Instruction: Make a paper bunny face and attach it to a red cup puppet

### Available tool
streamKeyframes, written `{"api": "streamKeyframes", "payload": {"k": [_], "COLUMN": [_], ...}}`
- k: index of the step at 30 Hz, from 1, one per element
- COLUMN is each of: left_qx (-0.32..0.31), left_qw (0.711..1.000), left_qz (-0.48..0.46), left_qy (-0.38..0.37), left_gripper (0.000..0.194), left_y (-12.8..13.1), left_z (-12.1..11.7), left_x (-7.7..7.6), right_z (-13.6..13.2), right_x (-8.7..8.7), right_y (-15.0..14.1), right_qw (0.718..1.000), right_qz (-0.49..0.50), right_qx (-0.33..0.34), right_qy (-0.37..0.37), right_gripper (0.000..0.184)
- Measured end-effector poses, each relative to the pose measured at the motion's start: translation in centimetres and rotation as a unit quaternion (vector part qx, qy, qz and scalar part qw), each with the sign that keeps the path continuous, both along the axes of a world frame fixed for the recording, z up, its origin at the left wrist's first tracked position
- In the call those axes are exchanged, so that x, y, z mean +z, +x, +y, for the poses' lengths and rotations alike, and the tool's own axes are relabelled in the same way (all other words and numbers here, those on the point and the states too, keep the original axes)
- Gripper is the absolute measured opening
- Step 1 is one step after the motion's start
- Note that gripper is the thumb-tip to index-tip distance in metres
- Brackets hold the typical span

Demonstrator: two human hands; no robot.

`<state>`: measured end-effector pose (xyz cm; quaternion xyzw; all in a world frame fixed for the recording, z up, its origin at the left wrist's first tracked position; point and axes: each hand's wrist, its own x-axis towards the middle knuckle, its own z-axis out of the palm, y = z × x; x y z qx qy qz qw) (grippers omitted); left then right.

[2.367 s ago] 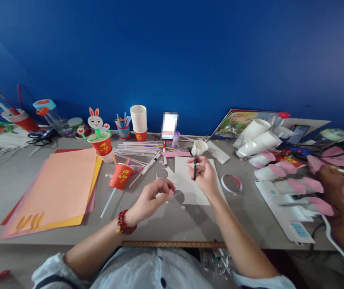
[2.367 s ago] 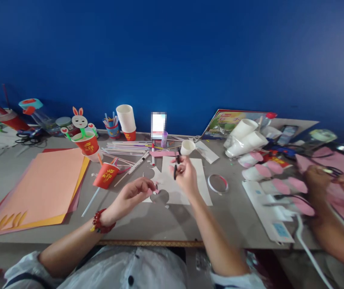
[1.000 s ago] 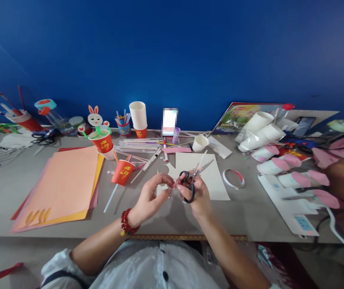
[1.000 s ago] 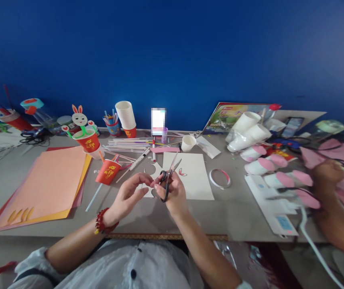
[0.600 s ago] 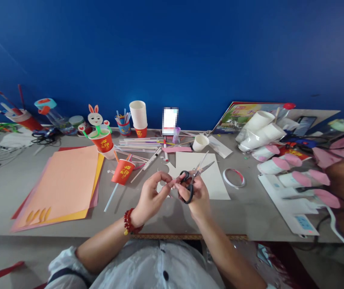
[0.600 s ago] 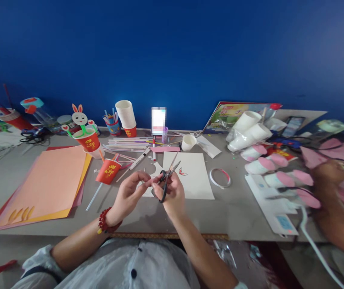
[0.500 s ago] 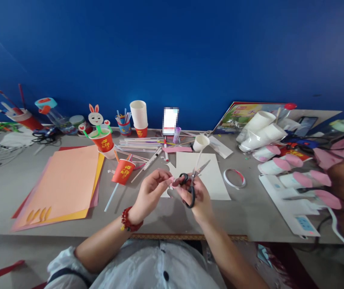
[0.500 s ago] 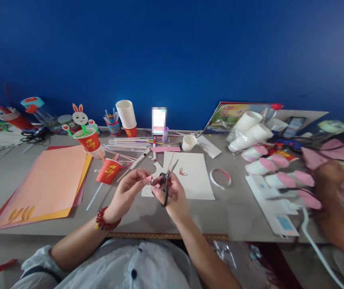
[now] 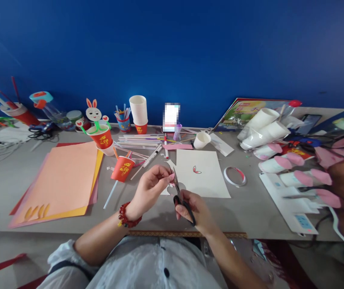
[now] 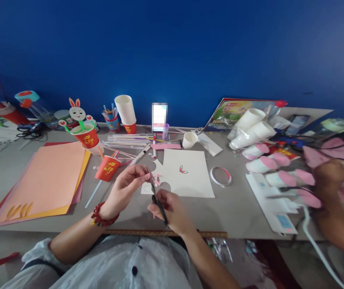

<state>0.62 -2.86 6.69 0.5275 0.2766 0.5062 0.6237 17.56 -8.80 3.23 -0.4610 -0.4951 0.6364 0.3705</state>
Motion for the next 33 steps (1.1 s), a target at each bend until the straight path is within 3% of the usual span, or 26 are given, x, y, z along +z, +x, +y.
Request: {"api": "streamKeyframes", "payload": {"k": [23,33], "left_qx": [-0.001,-0.036], "left_qw": [1.0,0.999], "left_qz": [0.009,0.005], "left_qy": [-0.006,-0.027], "left_gripper": [0.02,0.019], "left_y": [-0.02,-0.49], "left_z": [-0.1,0.34], "left_x": [-0.18,0.13], "right_z": [0.32,0.33], "right_x": [0.27,-0.22], "right_y": [-0.17,0.3], "right_qw": [0.999,0.999], "right_qz": [-0.011,-0.038], "right_qx": [-0.026,-0.022], "right_qy": [-0.024,-0.016], "right_gripper": [0.049,0.046]}}
